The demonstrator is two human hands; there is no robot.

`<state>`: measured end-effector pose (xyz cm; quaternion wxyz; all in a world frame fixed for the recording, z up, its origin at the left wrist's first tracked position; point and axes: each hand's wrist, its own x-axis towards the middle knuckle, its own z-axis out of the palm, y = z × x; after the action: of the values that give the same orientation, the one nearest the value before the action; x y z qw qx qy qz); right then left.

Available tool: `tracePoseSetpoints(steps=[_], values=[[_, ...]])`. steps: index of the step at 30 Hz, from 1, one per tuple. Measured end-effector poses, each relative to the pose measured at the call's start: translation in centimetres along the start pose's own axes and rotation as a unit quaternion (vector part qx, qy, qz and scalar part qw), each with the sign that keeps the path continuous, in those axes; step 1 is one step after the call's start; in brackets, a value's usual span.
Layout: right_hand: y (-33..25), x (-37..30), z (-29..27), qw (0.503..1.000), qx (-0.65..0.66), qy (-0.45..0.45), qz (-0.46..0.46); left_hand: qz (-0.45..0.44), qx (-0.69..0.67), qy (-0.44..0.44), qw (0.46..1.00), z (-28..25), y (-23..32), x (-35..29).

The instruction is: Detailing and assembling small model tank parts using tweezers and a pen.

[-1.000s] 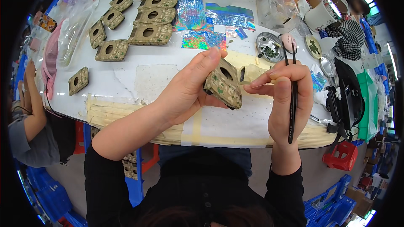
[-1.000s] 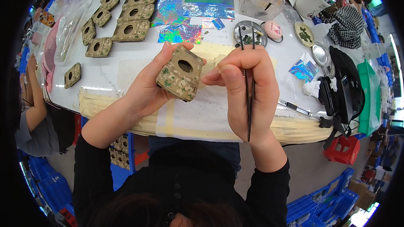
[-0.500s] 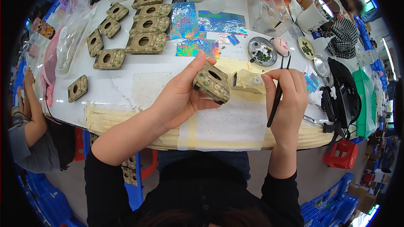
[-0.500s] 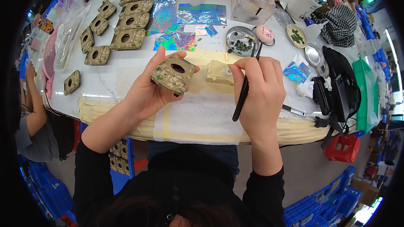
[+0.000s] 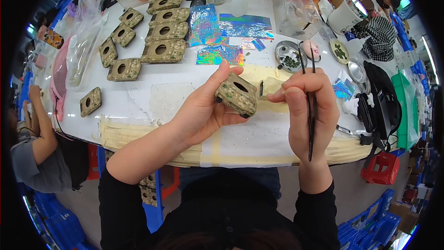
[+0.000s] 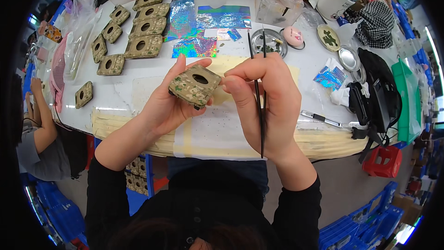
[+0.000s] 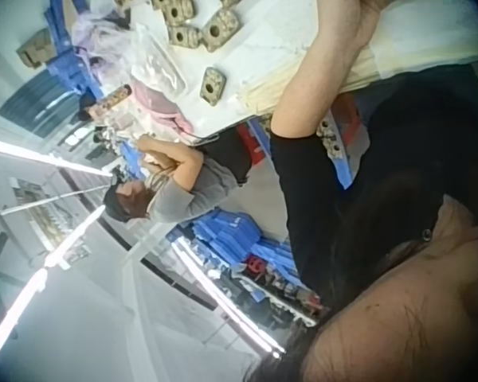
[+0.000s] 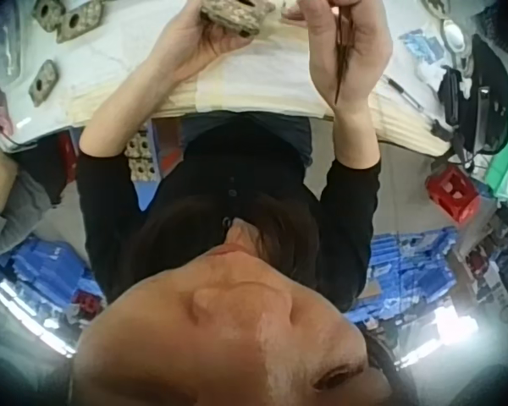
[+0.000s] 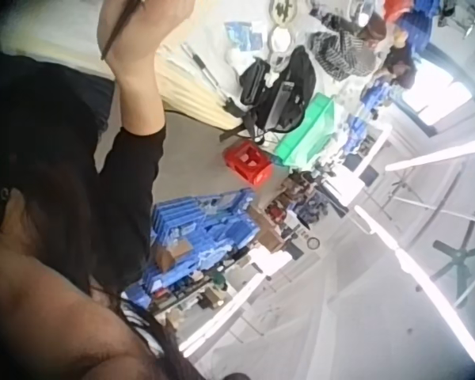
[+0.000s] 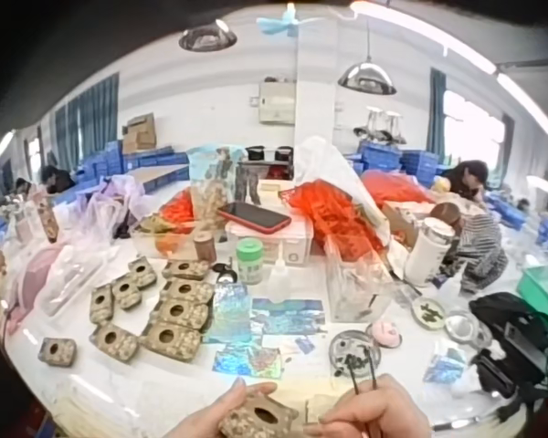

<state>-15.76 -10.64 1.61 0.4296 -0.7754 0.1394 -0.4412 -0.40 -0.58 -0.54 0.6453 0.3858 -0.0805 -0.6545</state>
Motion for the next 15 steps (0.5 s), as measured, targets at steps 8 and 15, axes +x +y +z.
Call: tracePoseSetpoints(steps=[8, 15], values=[[0.29, -0.14, 1.11, 0.992, 0.113, -0.009, 0.064, -0.005, -0.002, -0.002, 1.0, 0.06, -0.06, -0.09], [0.44, 0.0, 0.9, 0.995, 0.076, -0.035, 0.056, -0.006, -0.001, 0.0, 1.0, 0.06, -0.06, -0.1]])
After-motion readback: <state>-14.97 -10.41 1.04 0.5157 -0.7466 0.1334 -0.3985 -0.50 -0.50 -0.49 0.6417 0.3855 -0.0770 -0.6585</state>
